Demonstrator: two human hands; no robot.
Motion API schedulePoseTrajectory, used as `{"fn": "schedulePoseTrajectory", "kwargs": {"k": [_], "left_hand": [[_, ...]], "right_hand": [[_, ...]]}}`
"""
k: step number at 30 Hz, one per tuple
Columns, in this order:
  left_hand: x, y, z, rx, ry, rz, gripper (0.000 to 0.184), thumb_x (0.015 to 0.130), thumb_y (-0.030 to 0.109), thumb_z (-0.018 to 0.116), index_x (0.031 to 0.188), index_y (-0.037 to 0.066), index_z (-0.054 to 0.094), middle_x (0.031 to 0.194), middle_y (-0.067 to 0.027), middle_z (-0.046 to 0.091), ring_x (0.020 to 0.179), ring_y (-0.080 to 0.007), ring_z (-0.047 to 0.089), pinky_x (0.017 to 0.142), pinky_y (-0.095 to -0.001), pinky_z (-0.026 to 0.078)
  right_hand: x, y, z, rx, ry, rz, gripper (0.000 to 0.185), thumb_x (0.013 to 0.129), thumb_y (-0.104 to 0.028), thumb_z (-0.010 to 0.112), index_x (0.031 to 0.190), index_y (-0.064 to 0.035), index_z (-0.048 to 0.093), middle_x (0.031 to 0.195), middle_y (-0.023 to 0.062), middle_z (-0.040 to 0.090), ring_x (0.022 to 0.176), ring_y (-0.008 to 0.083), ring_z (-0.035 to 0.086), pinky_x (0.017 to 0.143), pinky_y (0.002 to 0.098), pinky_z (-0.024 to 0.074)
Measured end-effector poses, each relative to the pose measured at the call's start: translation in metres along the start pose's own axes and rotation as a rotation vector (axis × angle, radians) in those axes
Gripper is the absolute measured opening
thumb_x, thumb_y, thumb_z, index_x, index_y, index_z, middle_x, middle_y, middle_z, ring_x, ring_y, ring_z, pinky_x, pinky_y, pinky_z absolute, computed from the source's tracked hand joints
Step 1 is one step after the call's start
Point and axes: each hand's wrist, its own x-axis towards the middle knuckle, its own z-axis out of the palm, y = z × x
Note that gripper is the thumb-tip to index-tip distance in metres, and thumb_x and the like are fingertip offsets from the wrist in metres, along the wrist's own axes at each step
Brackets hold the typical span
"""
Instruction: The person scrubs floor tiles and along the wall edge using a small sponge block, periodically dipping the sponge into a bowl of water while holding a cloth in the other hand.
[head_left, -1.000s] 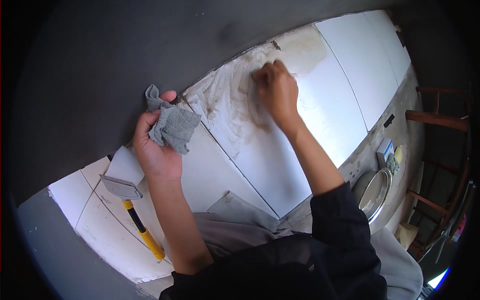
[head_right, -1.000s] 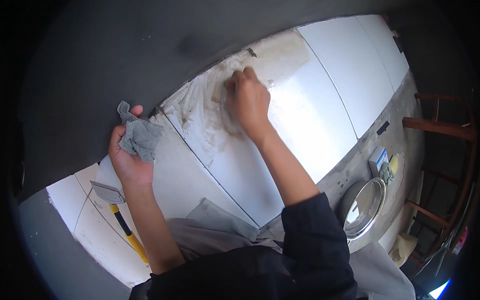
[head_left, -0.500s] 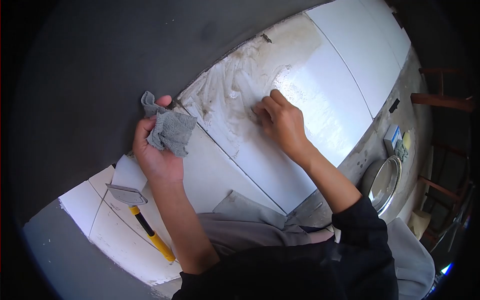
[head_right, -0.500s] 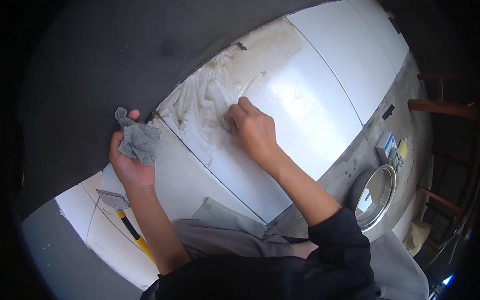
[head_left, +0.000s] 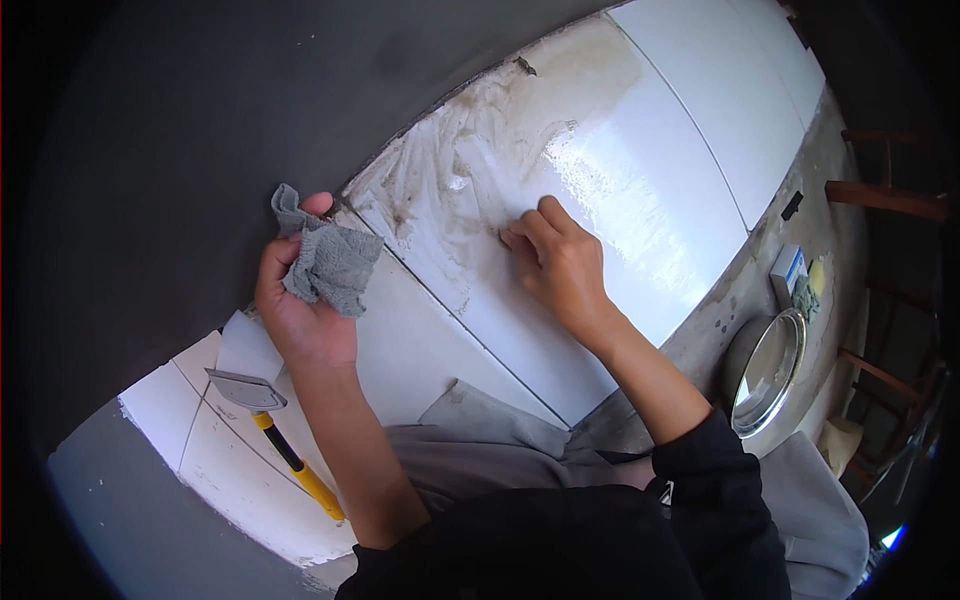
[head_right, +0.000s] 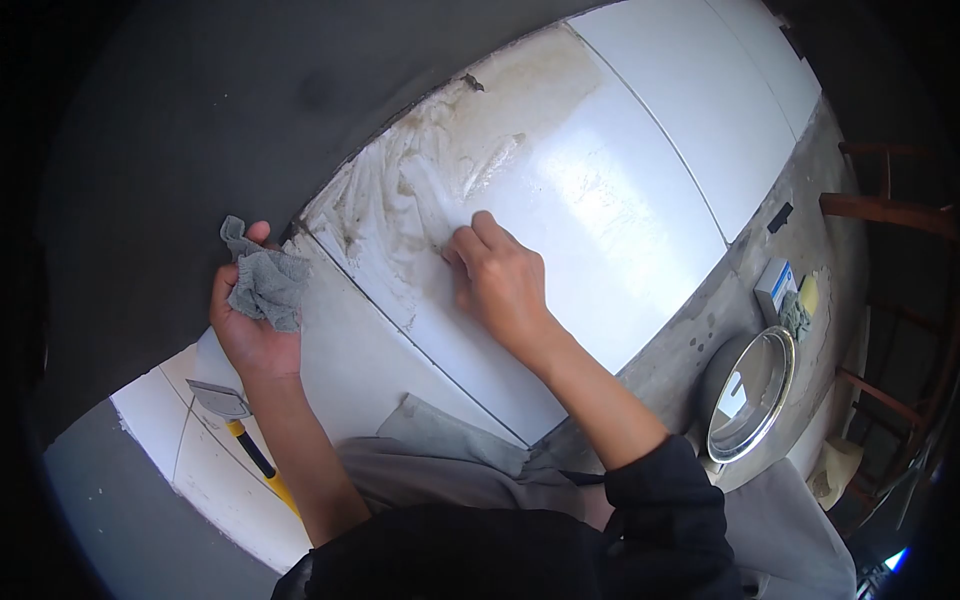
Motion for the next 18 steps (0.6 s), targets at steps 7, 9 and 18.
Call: {"fn": "schedulePoseTrajectory", "kwargs": {"k": [7, 9, 18], "left_hand": [[0.004, 0.002, -0.003, -0.005, 0.010, -0.030, 0.038, 0.087, 0.014, 0.045, 0.118, -0.005, 0.057, 0.112, -0.0137, 0.065, 0.092, -0.0172, 0.065, 0.084, -0.0332, 0.054], [0.005, 0.002, 0.000, 0.010, 0.020, -0.006, 0.038, 0.087, 0.014, 0.045, 0.118, -0.004, 0.057, 0.112, -0.0137, 0.065, 0.091, -0.0172, 0.065, 0.084, -0.0332, 0.054], [0.000, 0.003, 0.006, 0.041, 0.087, 0.013, 0.038, 0.088, 0.018, 0.044, 0.114, -0.003, 0.063, 0.093, -0.0072, 0.064, 0.083, -0.0142, 0.061, 0.077, -0.0322, 0.055]], "right_hand": [[0.078, -0.002, 0.032, -0.037, 0.179, -0.031, 0.007, 0.077, -0.004, 0.066, 0.074, -0.0039, 0.060, 0.080, 0.0102, 0.056, 0.065, 0.0314, 0.062, 0.057, 0.0414, 0.0499], [0.056, -0.001, 0.022, -0.016, 0.136, -0.003, 0.007, 0.074, -0.002, 0.067, 0.074, -0.0041, 0.060, 0.080, 0.0101, 0.056, 0.067, 0.0307, 0.062, 0.057, 0.0412, 0.0504], [0.083, 0.014, 0.020, -0.078, 0.193, -0.032, 0.009, 0.075, -0.003, 0.070, 0.071, -0.0043, 0.062, 0.075, 0.0103, 0.055, 0.061, 0.0298, 0.060, 0.054, 0.0395, 0.0477]]}}
